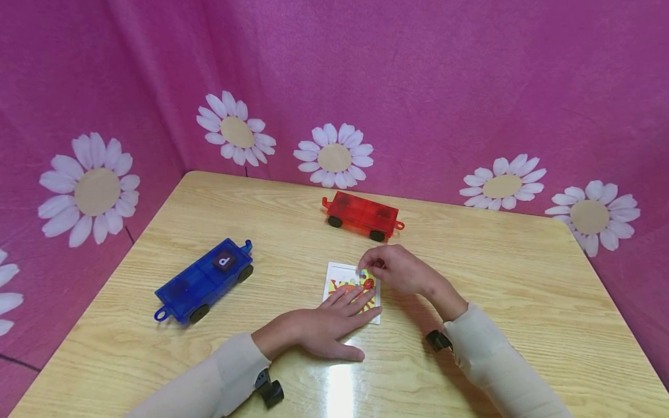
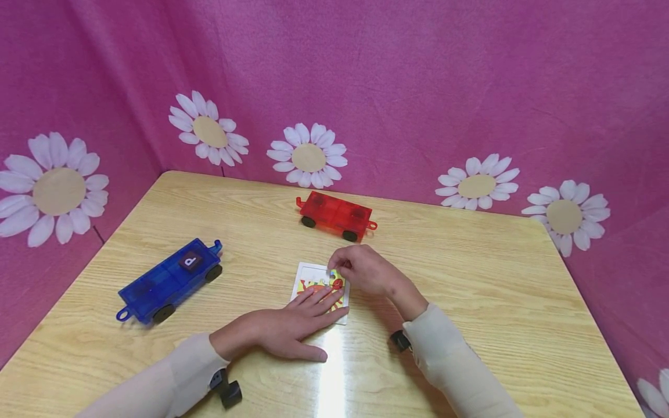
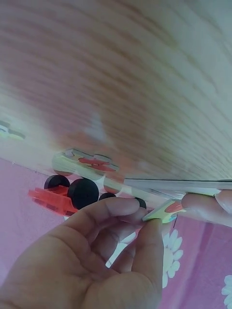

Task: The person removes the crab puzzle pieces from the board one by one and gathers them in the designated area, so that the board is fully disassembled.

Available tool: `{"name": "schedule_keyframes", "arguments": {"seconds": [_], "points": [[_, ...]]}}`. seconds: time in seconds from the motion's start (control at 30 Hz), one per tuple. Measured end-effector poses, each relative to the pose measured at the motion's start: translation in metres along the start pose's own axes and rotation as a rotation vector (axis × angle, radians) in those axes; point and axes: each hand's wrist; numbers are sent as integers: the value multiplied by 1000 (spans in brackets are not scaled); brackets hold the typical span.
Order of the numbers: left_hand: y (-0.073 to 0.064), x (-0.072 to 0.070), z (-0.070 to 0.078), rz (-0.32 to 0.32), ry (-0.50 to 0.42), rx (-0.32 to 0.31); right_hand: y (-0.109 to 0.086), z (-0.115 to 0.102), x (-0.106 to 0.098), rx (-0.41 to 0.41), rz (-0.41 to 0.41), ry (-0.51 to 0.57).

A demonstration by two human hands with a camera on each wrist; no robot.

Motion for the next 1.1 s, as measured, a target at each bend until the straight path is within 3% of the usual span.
{"name": "schedule_keyframes", "arguments": {"seconds": [0.23,0.5,0.9,1.1], "points": [[0,0,0,25,17,31,-6,-3,-5,-16,52,6],[1,4,-3,22,3,10,-22,-2,-18,25,78,-3],[0,2,0,17,-6,2,-63,6,-48,107,88,-44],[0,2,0,19,-6,6,-84,17,-62,174,44,-51]]}}
Point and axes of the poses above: each hand's wrist, its own y-axis towards the middle knuckle, its own x-axis out of the palm, z = x × y, and after that the axes turned 12 degrees about -x, right-handed
